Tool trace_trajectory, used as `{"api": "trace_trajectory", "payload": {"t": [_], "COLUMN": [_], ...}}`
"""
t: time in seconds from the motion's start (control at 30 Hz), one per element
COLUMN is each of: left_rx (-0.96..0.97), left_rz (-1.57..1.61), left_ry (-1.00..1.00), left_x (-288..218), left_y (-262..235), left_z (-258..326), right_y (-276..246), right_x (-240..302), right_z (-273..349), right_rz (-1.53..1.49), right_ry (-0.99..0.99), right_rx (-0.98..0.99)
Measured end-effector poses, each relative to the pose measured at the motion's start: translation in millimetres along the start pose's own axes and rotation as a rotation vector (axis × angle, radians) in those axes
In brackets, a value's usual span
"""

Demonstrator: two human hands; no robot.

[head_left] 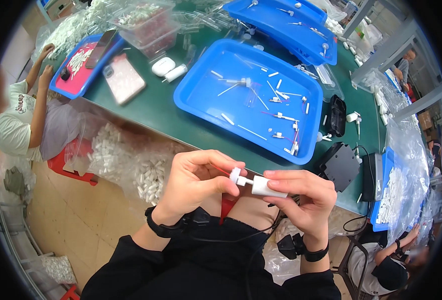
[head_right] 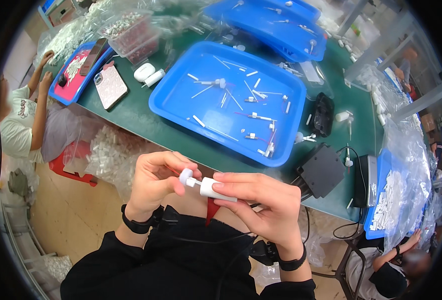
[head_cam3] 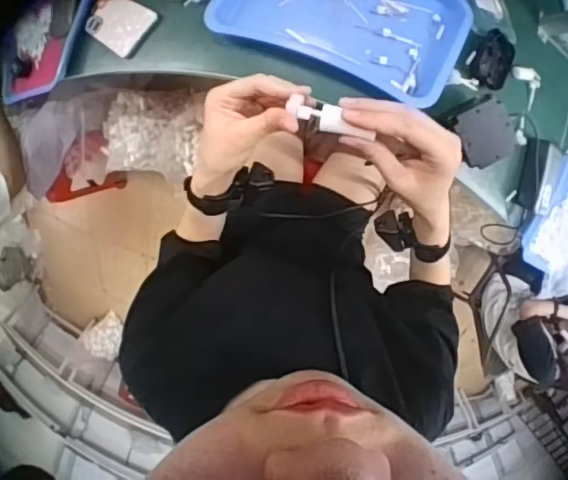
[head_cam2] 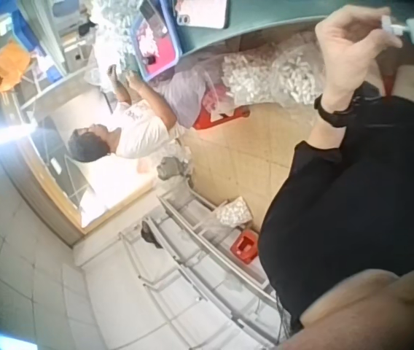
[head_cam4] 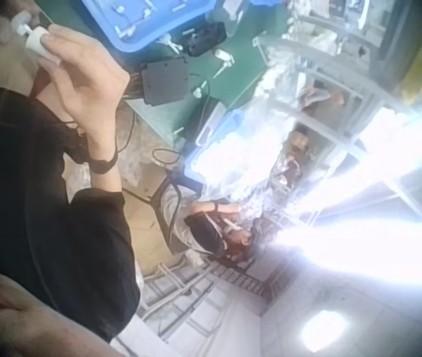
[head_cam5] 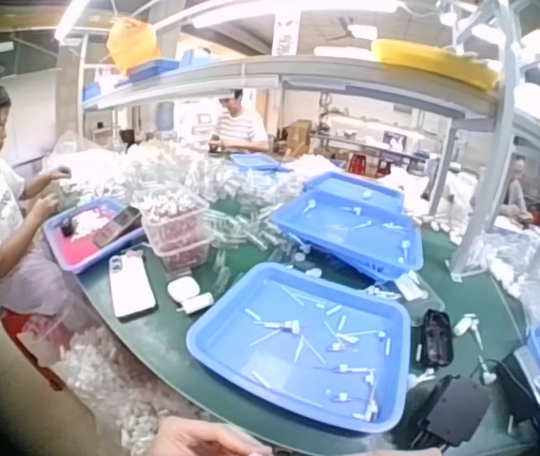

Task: The person assembles small white cylindrical components by hand at a factory workstation. They repeatedly pick up a white cylinder and a thin rod from blue trays, insert the rod into the cylinder, and place the assembled unit into a black plastic holder.

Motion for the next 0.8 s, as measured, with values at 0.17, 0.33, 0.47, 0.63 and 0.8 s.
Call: {"api": "trace_trajectory", "payload": {"t": [0.17,0.33,0.47,0.63,0.8], "left_rx": [-0.010,-0.008,-0.075,0.050,-0.100], "left_rz": [-0.011,-0.077,0.077,-0.330,-0.163], "left_ry": [-0.018,0.016,0.073,0.307,0.179], "left_x": [6,1,-14,-43,-37], "left_y": [1,-4,-13,-17,-37], "left_z": [0,0,-6,-2,0], "right_y": [10,15,24,39,29], "right_x": [-5,-9,-27,-35,-78], "right_z": [-4,-9,-19,-39,-82], "right_rz": [-0.021,-0.002,-0.029,-0.170,0.469], "right_ry": [0.062,0.051,0.229,0.256,0.267], "right_rx": [0.000,0.016,0.049,0.198,0.129]}}
Point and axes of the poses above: each hand's wrist, its own z-axis away from the middle knuckle, its own y-axis out of the palm, x = y × z, the point moved 10 cm from there along -z, towards the middle knuckle, and after that the axes turned 3 degrees about -y, right-handed, at the moved point
